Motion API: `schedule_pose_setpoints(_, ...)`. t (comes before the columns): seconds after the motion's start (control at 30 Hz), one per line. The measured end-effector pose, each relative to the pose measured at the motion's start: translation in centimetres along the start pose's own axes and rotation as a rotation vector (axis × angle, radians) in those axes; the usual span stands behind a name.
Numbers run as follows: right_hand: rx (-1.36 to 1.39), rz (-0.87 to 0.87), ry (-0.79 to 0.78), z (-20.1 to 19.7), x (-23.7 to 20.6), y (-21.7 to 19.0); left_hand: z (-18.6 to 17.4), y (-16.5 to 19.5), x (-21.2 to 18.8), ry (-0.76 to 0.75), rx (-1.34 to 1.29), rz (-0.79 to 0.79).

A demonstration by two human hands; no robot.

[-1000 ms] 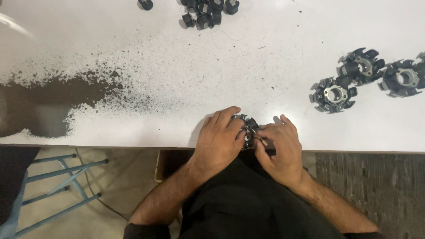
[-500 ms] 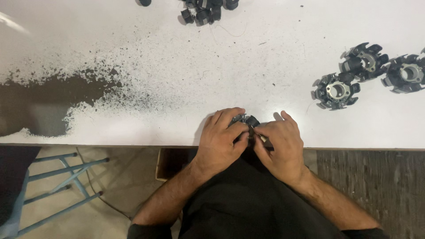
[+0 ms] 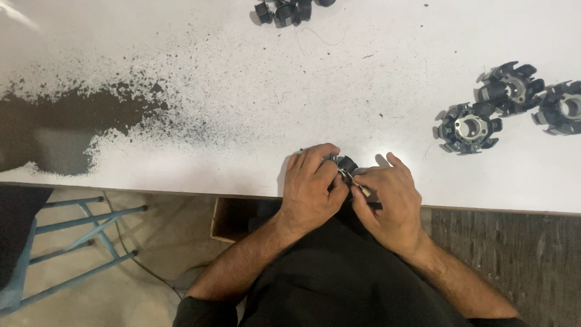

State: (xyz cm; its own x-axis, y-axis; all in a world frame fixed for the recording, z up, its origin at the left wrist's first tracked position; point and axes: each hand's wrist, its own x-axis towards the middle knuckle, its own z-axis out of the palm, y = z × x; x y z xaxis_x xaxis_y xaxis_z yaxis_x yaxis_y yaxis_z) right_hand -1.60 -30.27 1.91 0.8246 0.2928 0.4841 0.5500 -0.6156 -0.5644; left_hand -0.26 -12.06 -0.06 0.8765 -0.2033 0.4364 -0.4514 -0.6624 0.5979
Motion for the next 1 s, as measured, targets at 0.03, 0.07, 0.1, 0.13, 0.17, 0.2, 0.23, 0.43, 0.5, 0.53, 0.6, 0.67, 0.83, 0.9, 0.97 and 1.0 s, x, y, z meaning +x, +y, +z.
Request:
schedule_pose_setpoints(0.03,-0.001,-0.005,-0.003,0.0,0.0,0.0,0.1,0.0,-0.1,0.002,0.004,0.004)
schedule_pose_setpoints(0.07,-0.016,-0.017,-0.008,0.0,0.1,-0.1,0.1,-0.1,-0.1,0.003,0.007,0.011)
schedule_pose_setpoints(0.1,-0.031,-0.028,-0.011,0.1,0.2,-0.1,0.2,-0.2,-0.2,0.007,0.010,0.011)
schedule_pose_setpoints(0.13,-0.048,-0.037,-0.014,0.1,0.3,-0.1,0.2,-0.2,-0.3,0.010,0.011,0.011)
schedule_pose_setpoints(0.17,-0.060,-0.040,-0.009,0.1,0.3,-0.3,0.3,-0.3,-0.3,0.012,0.011,0.012)
schedule_pose_setpoints(0.2,-0.072,-0.043,-0.004,0.1,0.3,-0.5,0.3,-0.3,-0.4,0.010,0.008,0.019)
schedule_pose_setpoints(0.23,-0.083,-0.048,0.002,0.1,0.4,-0.6,0.4,-0.3,-0.4,0.008,0.005,0.026)
schedule_pose_setpoints(0.43,-0.089,-0.007,-0.100,-0.5,0.8,-0.8,-0.3,-0.1,-0.2,0.034,-0.069,-0.007)
schedule_pose_setpoints(0.5,-0.050,-0.024,-0.054,-0.6,0.8,-0.7,-1.0,-0.2,0.0,0.047,-0.120,-0.017)
schedule_pose_setpoints(0.53,-0.031,-0.033,-0.031,-0.7,0.8,-0.5,-1.3,-0.3,0.2,0.064,-0.140,-0.010)
schedule_pose_setpoints(0.6,-0.031,0.002,0.035,-0.7,0.7,-0.2,-1.9,-0.5,0.5,0.051,-0.110,0.014)
schedule_pose_setpoints(0.67,-0.022,0.042,0.050,-0.5,0.5,-0.2,-2.4,-0.8,0.8,-0.019,-0.012,0.048)
schedule_pose_setpoints(0.83,-0.002,0.058,0.030,0.6,0.6,0.4,-3.4,-1.2,1.7,-0.033,0.072,0.147)
schedule_pose_setpoints(0.9,-0.009,0.059,0.016,0.6,0.6,0.5,-4.0,-1.2,1.9,-0.070,0.122,0.196)
schedule_pose_setpoints(0.97,-0.007,0.058,0.005,0.6,0.8,0.6,-4.5,-1.0,2.1,-0.109,0.213,0.269)
schedule_pose_setpoints(1.0,-0.003,0.061,0.003,0.6,0.8,0.6,-4.6,-0.9,2.2,-0.166,0.177,0.271)
